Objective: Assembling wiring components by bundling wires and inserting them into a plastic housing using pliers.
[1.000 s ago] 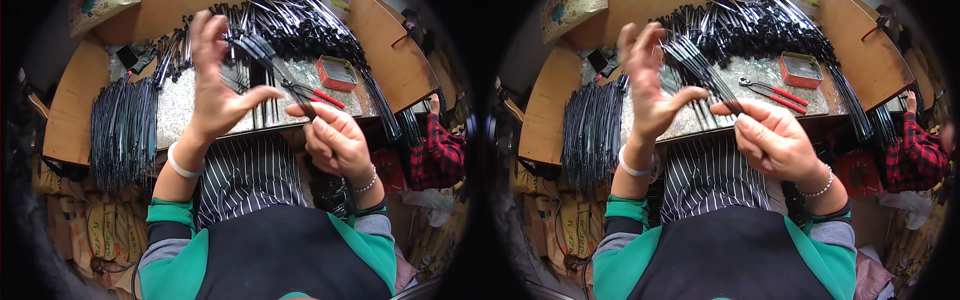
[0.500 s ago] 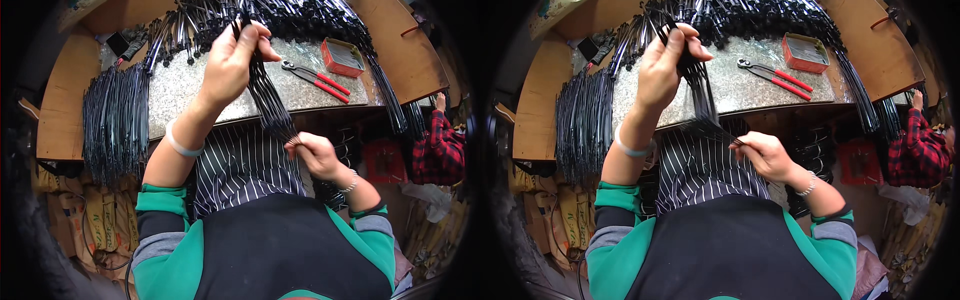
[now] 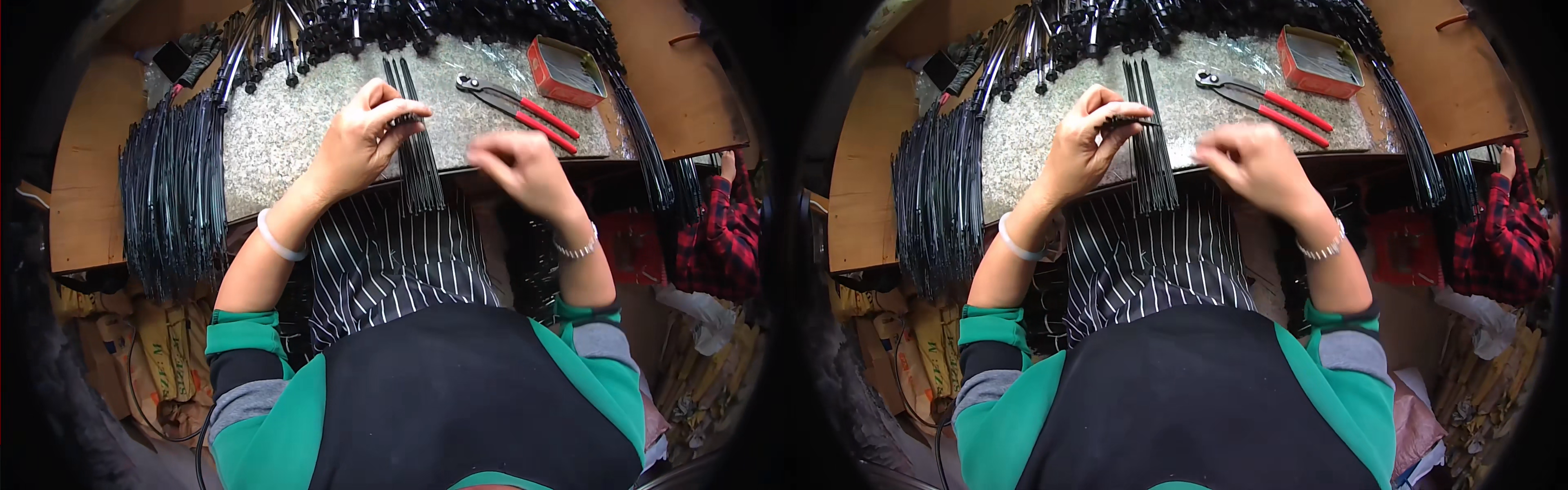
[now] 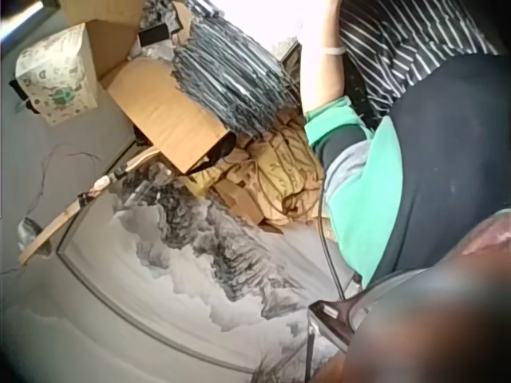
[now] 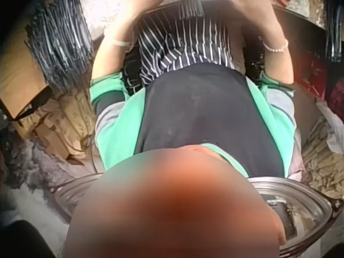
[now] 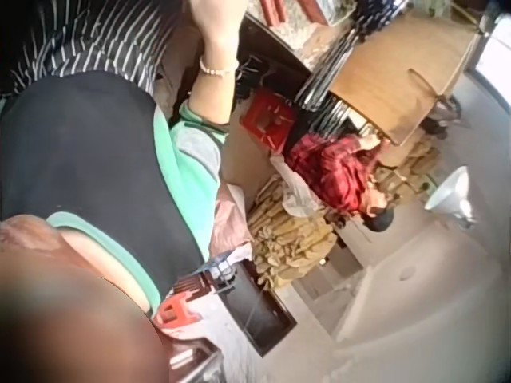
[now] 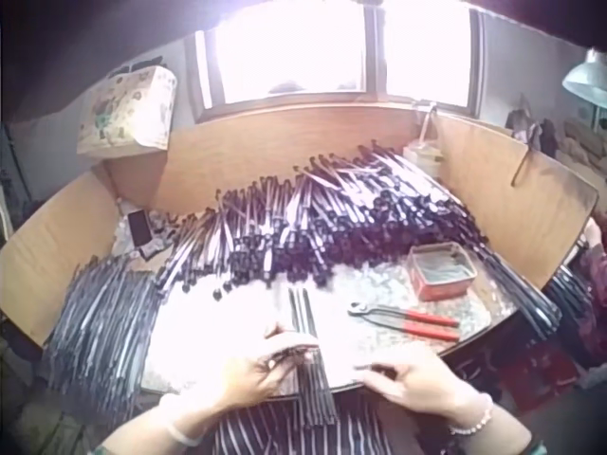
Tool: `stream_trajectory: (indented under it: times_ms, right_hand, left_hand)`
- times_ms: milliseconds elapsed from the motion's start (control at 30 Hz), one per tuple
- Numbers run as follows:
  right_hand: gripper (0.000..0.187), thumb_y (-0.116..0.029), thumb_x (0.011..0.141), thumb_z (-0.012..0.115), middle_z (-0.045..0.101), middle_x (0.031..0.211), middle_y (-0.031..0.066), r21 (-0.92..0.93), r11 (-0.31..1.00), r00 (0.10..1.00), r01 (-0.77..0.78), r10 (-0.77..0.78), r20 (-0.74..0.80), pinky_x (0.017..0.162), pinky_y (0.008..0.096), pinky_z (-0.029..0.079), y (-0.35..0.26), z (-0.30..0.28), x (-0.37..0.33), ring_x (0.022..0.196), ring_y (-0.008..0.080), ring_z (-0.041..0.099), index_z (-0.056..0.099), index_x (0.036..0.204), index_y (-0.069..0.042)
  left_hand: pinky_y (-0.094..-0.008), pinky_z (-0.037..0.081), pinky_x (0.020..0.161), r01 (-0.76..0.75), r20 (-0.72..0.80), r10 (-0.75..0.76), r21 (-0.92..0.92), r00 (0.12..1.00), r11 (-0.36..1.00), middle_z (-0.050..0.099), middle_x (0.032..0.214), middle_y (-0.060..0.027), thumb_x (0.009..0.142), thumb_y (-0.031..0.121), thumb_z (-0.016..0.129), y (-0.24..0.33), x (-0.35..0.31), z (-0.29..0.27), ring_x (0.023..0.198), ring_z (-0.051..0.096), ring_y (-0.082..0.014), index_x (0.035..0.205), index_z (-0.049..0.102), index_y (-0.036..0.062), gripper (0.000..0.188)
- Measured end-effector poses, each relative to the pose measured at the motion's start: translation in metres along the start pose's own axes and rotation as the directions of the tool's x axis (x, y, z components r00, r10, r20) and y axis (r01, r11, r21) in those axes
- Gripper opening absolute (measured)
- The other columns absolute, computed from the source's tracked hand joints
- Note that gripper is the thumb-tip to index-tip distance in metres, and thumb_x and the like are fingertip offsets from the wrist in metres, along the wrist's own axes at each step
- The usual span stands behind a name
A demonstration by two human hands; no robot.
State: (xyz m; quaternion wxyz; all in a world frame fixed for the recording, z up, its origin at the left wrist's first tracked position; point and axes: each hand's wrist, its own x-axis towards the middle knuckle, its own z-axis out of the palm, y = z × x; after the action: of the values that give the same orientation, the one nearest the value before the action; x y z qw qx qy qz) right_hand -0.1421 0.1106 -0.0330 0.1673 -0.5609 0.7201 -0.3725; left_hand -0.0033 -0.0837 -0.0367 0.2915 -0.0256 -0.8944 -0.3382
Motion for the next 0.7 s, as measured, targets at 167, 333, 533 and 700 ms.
stream_trajectory:
  times_ms: [167,333,533,700]
  right_hand:
    - [0.027,-0.016,0.076,0.069,0.057,0.086,0.008,-0.077,0.966,0.962,0.248,-0.255,-0.1,0.061,0.0271,0.046,0.03,0.037,0.07,0.067,0.0159,0.056,0.062,0.1,-0.006]
    - [0.029,-0.033,0.078,0.066,0.057,0.095,0.0061,-0.067,0.969,0.97,0.239,-0.236,0.057,0.071,0.0347,0.047,0.028,0.05,0.082,0.085,0.0219,0.059,0.064,0.101,-0.016]
    - [0.025,-0.016,0.081,0.064,0.054,0.085,0.0056,-0.043,0.953,0.949,0.3,-0.294,0.112,0.07,0.0297,0.047,0.03,0.05,0.085,0.076,0.0198,0.057,0.059,0.104,-0.009]
    - [0.045,-0.009,0.077,0.065,0.057,0.09,0.0083,0.037,0.995,0.976,0.09,-0.096,0.195,0.065,0.0267,0.048,0.026,0.038,0.083,0.076,0.0131,0.057,0.05,0.119,-0.001]
  left_hand:
    - [-0.023,0.045,0.054,0.004,-0.122,-0.014,-0.077,0.992,0.997,0.054,0.079,-0.0047,0.071,0.004,0.07,-0.001,0.004,0.007,0.061,0.053,-0.0113,0.099,0.066,0.0116,0.03]
    - [-0.0222,0.046,0.056,-0.087,-0.149,0.084,-0.013,0.985,0.996,0.054,0.08,-0.0043,0.069,0.006,0.073,-0.007,0.003,0.001,0.062,0.054,-0.0104,0.099,0.065,0.0092,0.032]
    - [-0.0332,0.047,0.085,-0.378,-0.238,0.355,-0.056,0.904,0.924,0.053,0.105,-0.014,0.065,0.026,0.076,-0.004,-0.007,-0.009,0.097,0.054,-0.0216,0.094,0.068,0.0062,0.036]
    - [-0.0307,0.049,0.08,-0.222,-0.001,0.223,-0.103,0.975,0.97,0.061,0.103,-0.0119,0.067,-0.011,0.056,-0.002,-0.006,0.011,0.09,0.061,-0.0236,0.099,0.068,0.0073,0.039]
